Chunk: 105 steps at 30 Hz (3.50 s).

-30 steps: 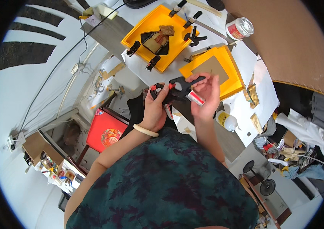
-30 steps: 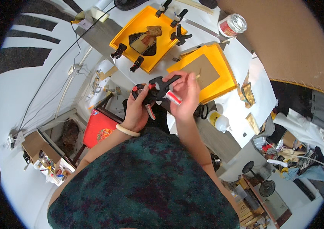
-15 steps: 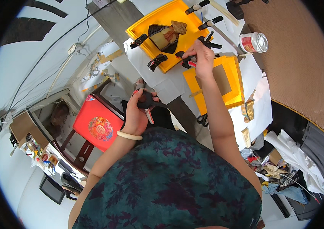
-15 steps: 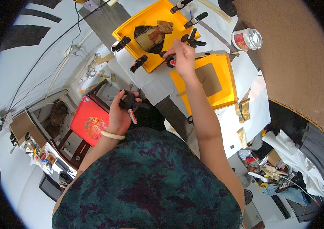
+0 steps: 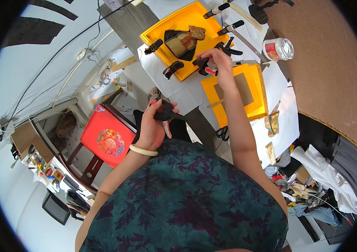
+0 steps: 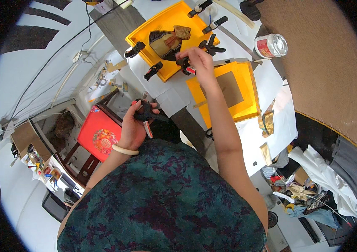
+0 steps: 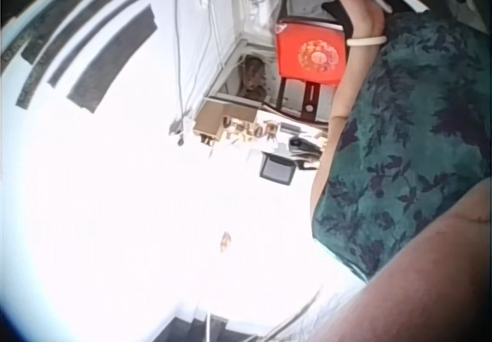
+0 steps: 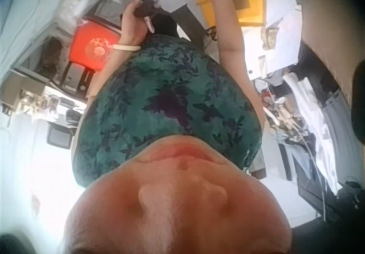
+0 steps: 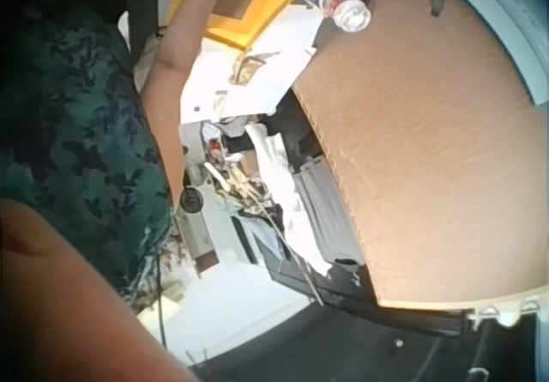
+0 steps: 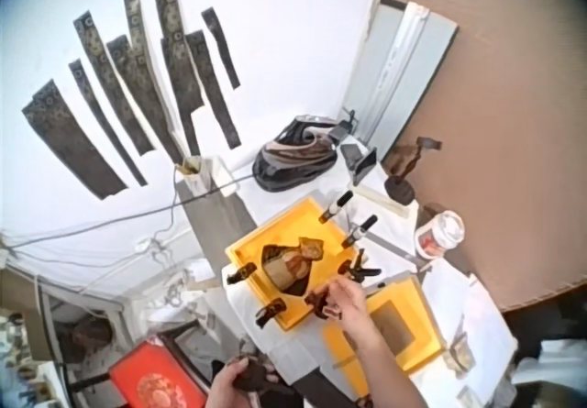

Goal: The person places a printed image into a yellow frame, then secures it using multiple black clamps. They retrieve clamps from a nearby container, attach them to the frame edges, and later retrieve a backing board from a shelf to complete the assembly.

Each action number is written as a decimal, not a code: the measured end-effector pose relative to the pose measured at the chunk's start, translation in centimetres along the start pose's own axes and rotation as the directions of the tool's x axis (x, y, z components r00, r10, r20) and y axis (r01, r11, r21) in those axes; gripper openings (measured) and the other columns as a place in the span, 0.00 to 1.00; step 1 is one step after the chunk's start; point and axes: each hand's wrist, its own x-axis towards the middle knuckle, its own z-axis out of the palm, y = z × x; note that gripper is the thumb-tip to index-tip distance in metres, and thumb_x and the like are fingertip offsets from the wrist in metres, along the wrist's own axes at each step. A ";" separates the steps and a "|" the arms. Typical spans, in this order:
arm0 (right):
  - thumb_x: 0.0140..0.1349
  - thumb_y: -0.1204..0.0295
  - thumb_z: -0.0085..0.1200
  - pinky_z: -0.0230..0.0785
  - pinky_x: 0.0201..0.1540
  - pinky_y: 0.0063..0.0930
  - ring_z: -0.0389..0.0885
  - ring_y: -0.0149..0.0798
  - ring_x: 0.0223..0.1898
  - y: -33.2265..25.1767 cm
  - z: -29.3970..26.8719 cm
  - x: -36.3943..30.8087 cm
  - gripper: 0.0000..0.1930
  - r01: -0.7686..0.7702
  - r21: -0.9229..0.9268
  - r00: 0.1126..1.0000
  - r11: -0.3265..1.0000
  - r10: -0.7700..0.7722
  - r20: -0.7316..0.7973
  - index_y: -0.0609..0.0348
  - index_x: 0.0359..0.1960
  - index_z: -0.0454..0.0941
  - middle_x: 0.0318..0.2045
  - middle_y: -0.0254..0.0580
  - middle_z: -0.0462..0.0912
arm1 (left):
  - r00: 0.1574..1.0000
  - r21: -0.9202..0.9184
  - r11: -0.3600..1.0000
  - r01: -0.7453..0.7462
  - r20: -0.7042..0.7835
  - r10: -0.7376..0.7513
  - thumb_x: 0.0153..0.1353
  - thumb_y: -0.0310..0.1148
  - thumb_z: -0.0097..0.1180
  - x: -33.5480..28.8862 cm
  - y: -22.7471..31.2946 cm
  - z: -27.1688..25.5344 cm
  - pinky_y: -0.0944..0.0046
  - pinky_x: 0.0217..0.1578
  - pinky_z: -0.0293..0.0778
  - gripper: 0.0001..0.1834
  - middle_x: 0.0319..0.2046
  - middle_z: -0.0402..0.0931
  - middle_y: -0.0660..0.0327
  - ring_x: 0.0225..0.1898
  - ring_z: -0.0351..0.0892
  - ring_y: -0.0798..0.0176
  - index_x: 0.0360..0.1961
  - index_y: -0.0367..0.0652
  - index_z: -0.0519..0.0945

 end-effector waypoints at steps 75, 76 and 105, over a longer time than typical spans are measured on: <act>0.58 0.77 0.59 0.74 0.44 0.36 0.82 0.47 0.40 -7.9 10.1 5.1 0.02 0.140 -0.703 0.749 0.698 -0.539 -0.385 0.60 0.28 0.80 0.35 0.43 0.82 | 0.856 0.571 0.800 -0.182 0.493 -0.157 0.69 0.32 0.51 10.0 20.1 14.7 0.60 0.48 0.75 0.11 0.41 0.78 0.56 0.42 0.79 0.63 0.48 0.38 0.72; 0.56 0.78 0.60 0.75 0.44 0.36 0.81 0.46 0.39 -8.0 10.4 2.2 0.02 0.121 -0.754 0.722 0.646 -0.578 -0.379 0.60 0.28 0.80 0.35 0.42 0.82 | 0.835 0.597 0.777 -0.202 0.519 -0.182 0.70 0.31 0.50 9.2 18.7 15.6 0.60 0.47 0.75 0.11 0.41 0.77 0.56 0.43 0.78 0.62 0.49 0.38 0.71; 0.58 0.72 0.63 0.78 0.39 0.36 0.80 0.44 0.37 0.8 12.2 -61.9 0.05 -0.464 -0.196 -0.047 0.864 -0.245 -0.968 0.59 0.29 0.81 0.32 0.38 0.81 | 0.297 0.908 0.007 -0.420 0.144 -0.944 0.69 0.28 0.50 -19.1 -41.2 10.4 0.60 0.46 0.75 0.08 0.35 0.77 0.56 0.38 0.78 0.61 0.44 0.36 0.76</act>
